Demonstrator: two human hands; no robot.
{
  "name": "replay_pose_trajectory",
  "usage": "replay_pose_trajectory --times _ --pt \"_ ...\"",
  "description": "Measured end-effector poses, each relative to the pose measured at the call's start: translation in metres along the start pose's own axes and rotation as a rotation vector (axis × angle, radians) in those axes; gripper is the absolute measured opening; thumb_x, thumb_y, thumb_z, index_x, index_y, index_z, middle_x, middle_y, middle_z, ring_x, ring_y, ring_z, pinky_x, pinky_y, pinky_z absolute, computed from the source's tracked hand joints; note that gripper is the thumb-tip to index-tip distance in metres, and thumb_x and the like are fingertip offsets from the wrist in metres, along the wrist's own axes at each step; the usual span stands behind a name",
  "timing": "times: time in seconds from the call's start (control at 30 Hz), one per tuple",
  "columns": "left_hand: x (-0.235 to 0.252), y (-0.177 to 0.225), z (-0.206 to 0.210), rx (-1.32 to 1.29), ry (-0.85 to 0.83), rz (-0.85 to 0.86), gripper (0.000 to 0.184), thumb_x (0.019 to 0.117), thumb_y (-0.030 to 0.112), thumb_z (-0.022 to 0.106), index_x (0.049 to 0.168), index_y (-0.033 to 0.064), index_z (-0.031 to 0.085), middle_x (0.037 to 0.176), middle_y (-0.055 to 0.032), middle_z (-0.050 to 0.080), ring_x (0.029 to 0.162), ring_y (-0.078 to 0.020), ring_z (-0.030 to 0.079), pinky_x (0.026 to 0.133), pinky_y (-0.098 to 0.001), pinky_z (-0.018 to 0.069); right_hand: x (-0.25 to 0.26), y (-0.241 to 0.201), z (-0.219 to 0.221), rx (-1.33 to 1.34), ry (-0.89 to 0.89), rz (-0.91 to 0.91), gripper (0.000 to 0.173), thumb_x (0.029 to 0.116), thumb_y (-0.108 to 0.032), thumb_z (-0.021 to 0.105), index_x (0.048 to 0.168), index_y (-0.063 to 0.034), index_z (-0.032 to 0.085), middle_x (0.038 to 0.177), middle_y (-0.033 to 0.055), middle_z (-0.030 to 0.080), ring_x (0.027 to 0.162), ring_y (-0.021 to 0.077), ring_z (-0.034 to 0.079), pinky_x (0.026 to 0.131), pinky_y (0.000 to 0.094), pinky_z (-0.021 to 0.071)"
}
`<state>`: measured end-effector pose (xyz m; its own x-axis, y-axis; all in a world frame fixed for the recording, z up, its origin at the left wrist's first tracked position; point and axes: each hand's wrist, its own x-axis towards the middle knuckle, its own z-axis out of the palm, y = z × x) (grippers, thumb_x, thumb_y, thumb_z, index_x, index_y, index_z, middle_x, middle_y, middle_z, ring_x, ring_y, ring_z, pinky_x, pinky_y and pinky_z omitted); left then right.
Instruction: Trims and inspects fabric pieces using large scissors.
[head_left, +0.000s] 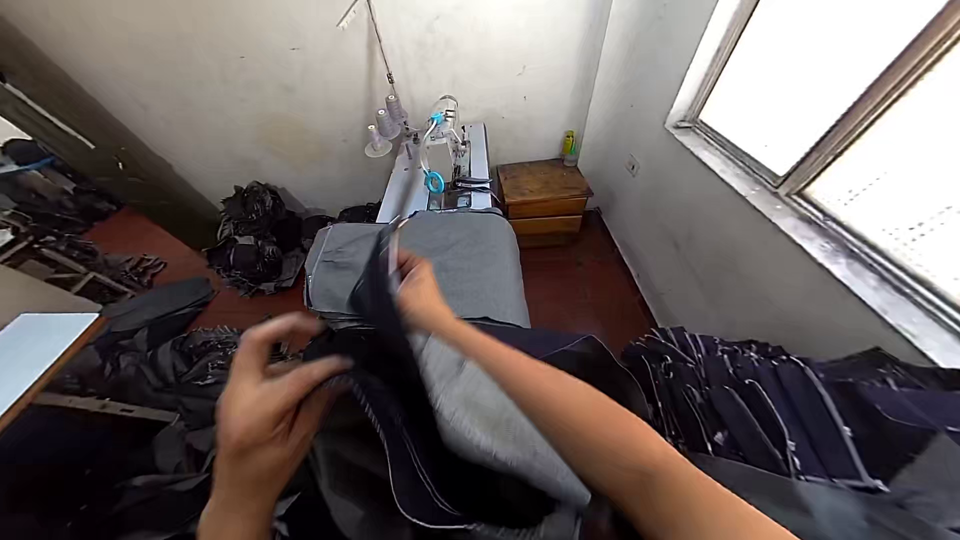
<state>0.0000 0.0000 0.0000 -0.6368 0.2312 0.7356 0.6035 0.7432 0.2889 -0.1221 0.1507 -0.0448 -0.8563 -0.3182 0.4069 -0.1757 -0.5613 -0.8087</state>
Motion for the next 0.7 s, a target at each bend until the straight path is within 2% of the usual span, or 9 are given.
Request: replay_pose_trajectory --times 0.07,0.1,0.2,0.27,0.37,0.43,0.5,0.6,0.7 --pt "0.003 -0.007 0.018 -0.045 -0.045 -0.088 0.021 0.095 0.03 0.065 0.081 0.0152 0.067 0.146 -0.0029 0.057 0.135 -0.0152 0.054 0.11 -0.0353 0.0482 -0.02 0.032 0.011 -0.03 -0.14 0.129 0.024 0.0812 0.017 0.066 0.103 0.0085 0.064 0.076 0.0008 0.066 0.067 -0.0031 0.057 0.064 0.0167 0.0503" --pt "-0.001 -0.009 0.024 -0.045 -0.058 -0.149 0.021 0.0908 0.024 0.063 0.075 0.0112 0.065 0.142 -0.0044 0.062 0.131 -0.0144 0.058 0.106 -0.0339 0.0508 -0.026 0.045 0.013 -0.069 -0.141 0.181 0.022 0.0824 0.019 0.063 0.103 0.0118 0.064 0.077 0.0013 0.065 0.067 -0.0055 0.055 0.065 0.0144 0.0481" --pt "-0.019 -0.002 0.046 0.06 -0.012 -0.268 0.021 0.0863 0.018 0.062 0.074 0.0026 0.069 0.102 -0.0065 0.072 0.095 -0.0073 0.068 0.083 -0.0233 0.0561 -0.036 0.05 -0.008 -0.299 -0.144 0.323 0.017 0.0877 0.013 0.066 0.104 0.0089 0.065 0.083 0.0039 0.066 0.072 -0.0005 0.056 0.07 0.0191 0.0494" --pt "-0.026 0.004 0.056 0.271 0.001 -0.312 0.022 0.087 0.017 0.062 0.076 0.0004 0.072 0.09 -0.0104 0.07 0.08 -0.016 0.067 0.071 -0.0321 0.056 -0.04 0.034 -0.042 -0.525 -0.106 0.338 0.025 0.0841 -0.003 0.079 0.106 0.0031 0.068 0.091 0.0111 0.072 0.079 0.0166 0.067 0.076 0.0393 0.0555" --pt "-0.034 0.005 0.06 0.492 -0.09 -0.436 0.015 0.0909 0.006 0.066 0.085 -0.0079 0.069 0.092 -0.024 0.067 0.077 -0.0409 0.069 0.065 -0.0582 0.0563 -0.081 0.005 -0.108 -0.475 0.04 0.144 0.041 0.0846 -0.03 0.08 0.111 -0.0036 0.065 0.099 0.0067 0.076 0.088 0.0173 0.072 0.078 0.0396 0.0602" --pt "-0.035 0.002 0.068 0.551 -0.11 -0.463 0.02 0.0939 0.01 0.065 0.085 -0.0078 0.065 0.091 -0.0241 0.065 0.074 -0.0415 0.068 0.062 -0.0584 0.0563 -0.13 -0.014 -0.132 -0.399 -0.011 0.021 0.068 0.0793 -0.063 0.078 0.117 -0.0098 0.06 0.117 0.0062 0.074 0.108 0.0211 0.071 0.093 0.0418 0.0597" --pt "-0.035 0.002 0.079 0.537 -0.101 -0.423 0.021 0.0932 0.011 0.065 0.081 -0.006 0.064 0.087 -0.0222 0.066 0.071 -0.0393 0.068 0.059 -0.0561 0.0557 -0.185 -0.018 -0.122 -0.477 -0.003 -0.013 0.086 0.0672 -0.074 0.081 0.12 -0.0087 0.059 0.134 0.0089 0.067 0.123 0.022 0.064 0.1 0.043 0.0557" --pt "-0.033 0.008 0.093 0.46 -0.097 -0.315 0.021 0.0918 0.011 0.065 0.079 -0.0053 0.062 0.083 -0.0203 0.064 0.068 -0.0369 0.067 0.057 -0.0527 0.0555 -0.219 0.009 -0.097 -0.635 0.205 -0.014 0.069 0.0724 -0.05 0.09 0.114 -0.0021 0.061 0.13 0.0105 0.069 0.114 0.0151 0.068 0.092 0.0352 0.0588" --pt "-0.042 0.005 0.081 0.317 -0.152 -0.175 0.027 0.094 0.02 0.065 0.085 -0.0051 0.069 0.083 -0.0183 0.068 0.073 -0.0314 0.07 0.065 -0.0468 0.059 -0.199 0.008 -0.114 -0.68 0.461 0.179 0.029 0.0761 -0.017 0.084 0.099 -0.0046 0.07 0.091 0.0011 0.074 0.081 0.0082 0.07 0.075 0.0312 0.0593"
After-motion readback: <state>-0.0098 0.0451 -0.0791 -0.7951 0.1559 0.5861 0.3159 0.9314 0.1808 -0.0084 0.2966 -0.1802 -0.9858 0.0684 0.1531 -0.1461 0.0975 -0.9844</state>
